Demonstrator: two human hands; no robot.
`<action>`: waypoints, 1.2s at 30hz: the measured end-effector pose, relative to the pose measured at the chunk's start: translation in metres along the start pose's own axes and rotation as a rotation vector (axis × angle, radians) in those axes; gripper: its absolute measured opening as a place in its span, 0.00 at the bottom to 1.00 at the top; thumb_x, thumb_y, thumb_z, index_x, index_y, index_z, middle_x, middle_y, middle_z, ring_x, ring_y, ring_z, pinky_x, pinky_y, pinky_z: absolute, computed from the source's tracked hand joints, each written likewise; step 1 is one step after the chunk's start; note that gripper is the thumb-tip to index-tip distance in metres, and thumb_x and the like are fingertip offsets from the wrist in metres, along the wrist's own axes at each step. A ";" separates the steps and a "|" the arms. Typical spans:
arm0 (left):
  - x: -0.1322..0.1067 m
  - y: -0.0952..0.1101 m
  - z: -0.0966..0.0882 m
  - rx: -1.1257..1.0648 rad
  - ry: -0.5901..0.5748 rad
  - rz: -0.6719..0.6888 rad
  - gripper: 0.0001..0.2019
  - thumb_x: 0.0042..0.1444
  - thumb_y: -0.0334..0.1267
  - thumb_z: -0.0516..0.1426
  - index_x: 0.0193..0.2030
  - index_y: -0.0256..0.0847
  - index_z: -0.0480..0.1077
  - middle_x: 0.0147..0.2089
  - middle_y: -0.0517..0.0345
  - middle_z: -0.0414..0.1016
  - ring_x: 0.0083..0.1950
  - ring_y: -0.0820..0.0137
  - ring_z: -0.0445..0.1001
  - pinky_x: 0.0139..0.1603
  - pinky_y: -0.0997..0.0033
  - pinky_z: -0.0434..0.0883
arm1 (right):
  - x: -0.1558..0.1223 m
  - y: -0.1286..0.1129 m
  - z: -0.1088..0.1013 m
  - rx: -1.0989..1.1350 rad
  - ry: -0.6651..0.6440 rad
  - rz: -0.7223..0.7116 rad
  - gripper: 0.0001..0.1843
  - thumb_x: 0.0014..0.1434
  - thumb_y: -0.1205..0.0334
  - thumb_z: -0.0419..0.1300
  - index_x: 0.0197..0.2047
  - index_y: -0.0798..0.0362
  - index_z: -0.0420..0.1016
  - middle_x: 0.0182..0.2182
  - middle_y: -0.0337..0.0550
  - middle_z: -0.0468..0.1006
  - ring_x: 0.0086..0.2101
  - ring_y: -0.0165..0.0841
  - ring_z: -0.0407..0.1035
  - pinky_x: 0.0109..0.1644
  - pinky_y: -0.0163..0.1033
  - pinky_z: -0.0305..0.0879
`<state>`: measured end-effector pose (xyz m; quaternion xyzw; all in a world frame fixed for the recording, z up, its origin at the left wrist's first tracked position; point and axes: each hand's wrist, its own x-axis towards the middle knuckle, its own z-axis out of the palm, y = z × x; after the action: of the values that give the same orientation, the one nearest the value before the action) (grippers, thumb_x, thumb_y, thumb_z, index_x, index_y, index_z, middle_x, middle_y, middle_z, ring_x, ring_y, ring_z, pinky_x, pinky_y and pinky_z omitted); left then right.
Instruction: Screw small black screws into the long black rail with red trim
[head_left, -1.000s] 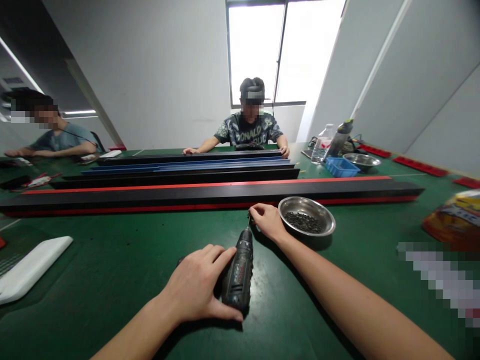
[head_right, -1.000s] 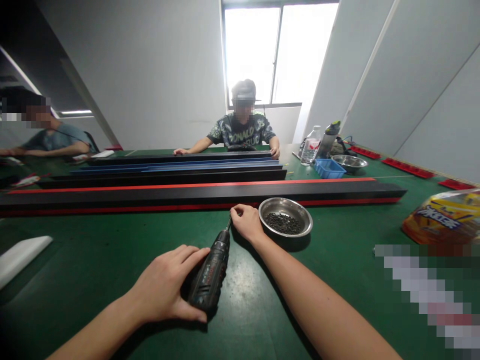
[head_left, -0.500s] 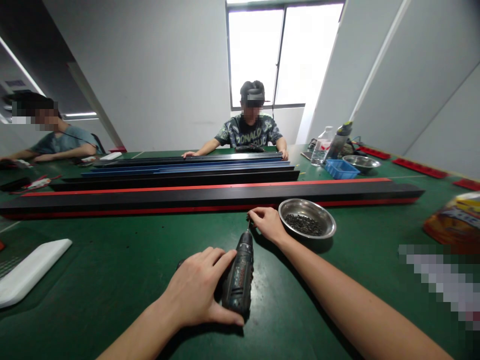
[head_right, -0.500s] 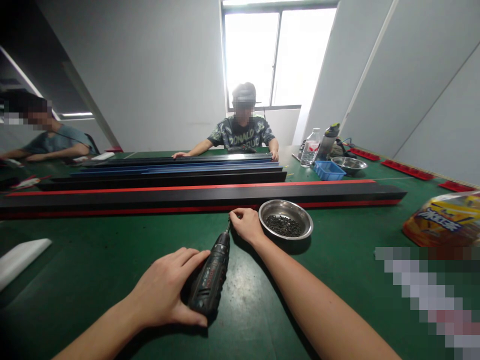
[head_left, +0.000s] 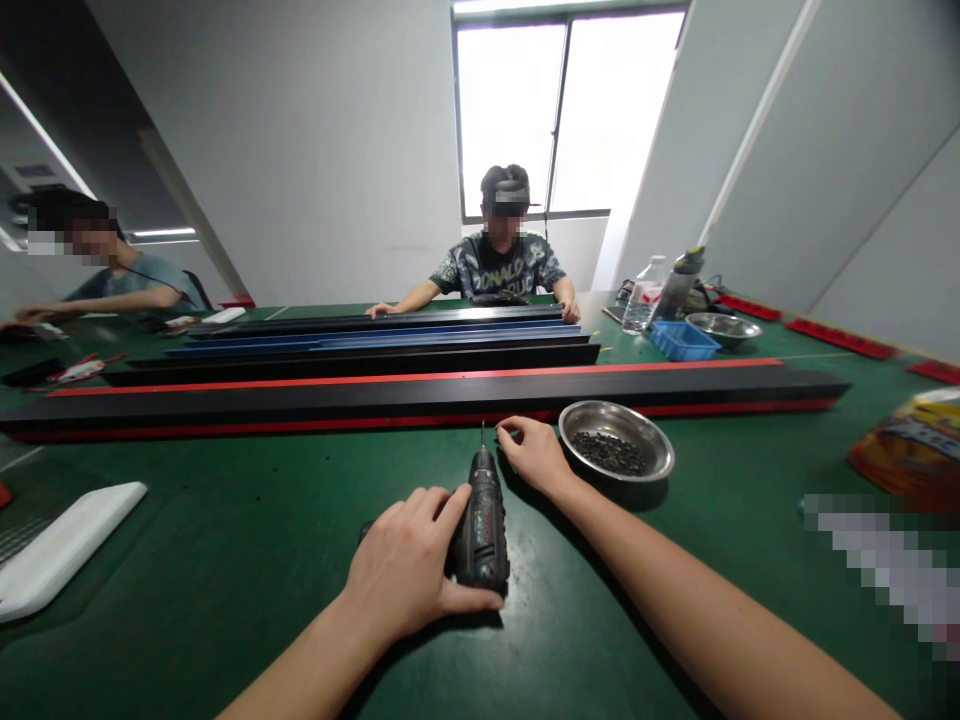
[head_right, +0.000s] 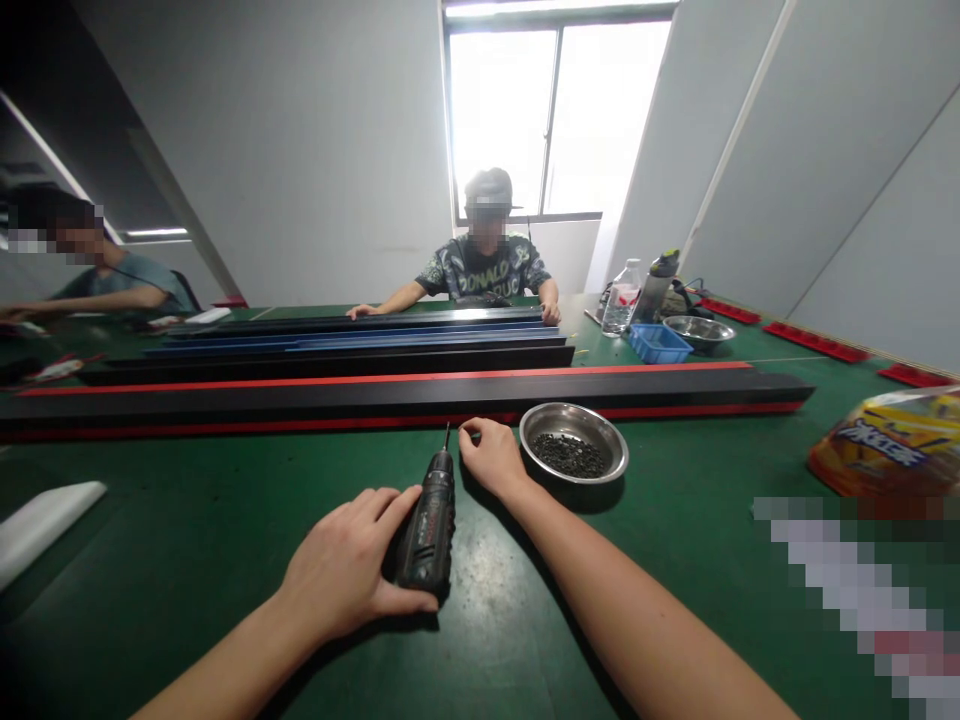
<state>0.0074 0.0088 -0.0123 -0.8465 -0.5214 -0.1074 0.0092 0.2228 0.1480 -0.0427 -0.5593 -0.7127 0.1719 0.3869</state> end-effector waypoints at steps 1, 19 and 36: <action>0.002 -0.001 0.001 0.008 0.004 -0.007 0.54 0.44 0.73 0.69 0.71 0.44 0.63 0.58 0.46 0.76 0.56 0.49 0.75 0.55 0.50 0.73 | 0.000 -0.001 0.000 -0.024 -0.015 -0.016 0.11 0.66 0.64 0.61 0.43 0.51 0.87 0.42 0.44 0.88 0.42 0.38 0.82 0.51 0.38 0.72; 0.003 0.002 -0.002 0.042 -0.023 -0.041 0.54 0.45 0.71 0.70 0.72 0.41 0.63 0.57 0.43 0.75 0.55 0.47 0.76 0.54 0.48 0.75 | 0.034 -0.017 -0.116 -0.614 -0.259 0.198 0.26 0.67 0.42 0.59 0.31 0.53 0.86 0.33 0.59 0.85 0.35 0.46 0.80 0.40 0.42 0.69; 0.005 -0.006 -0.003 0.080 -0.070 -0.027 0.54 0.45 0.73 0.69 0.71 0.42 0.63 0.54 0.46 0.75 0.52 0.50 0.77 0.52 0.51 0.75 | 0.042 0.063 -0.123 -0.598 -0.425 0.311 0.07 0.45 0.60 0.76 0.29 0.51 0.85 0.30 0.52 0.85 0.29 0.40 0.79 0.34 0.39 0.70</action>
<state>0.0041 0.0157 -0.0093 -0.8415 -0.5368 -0.0569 0.0231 0.3525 0.1834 0.0087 -0.7006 -0.7022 0.1251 0.0201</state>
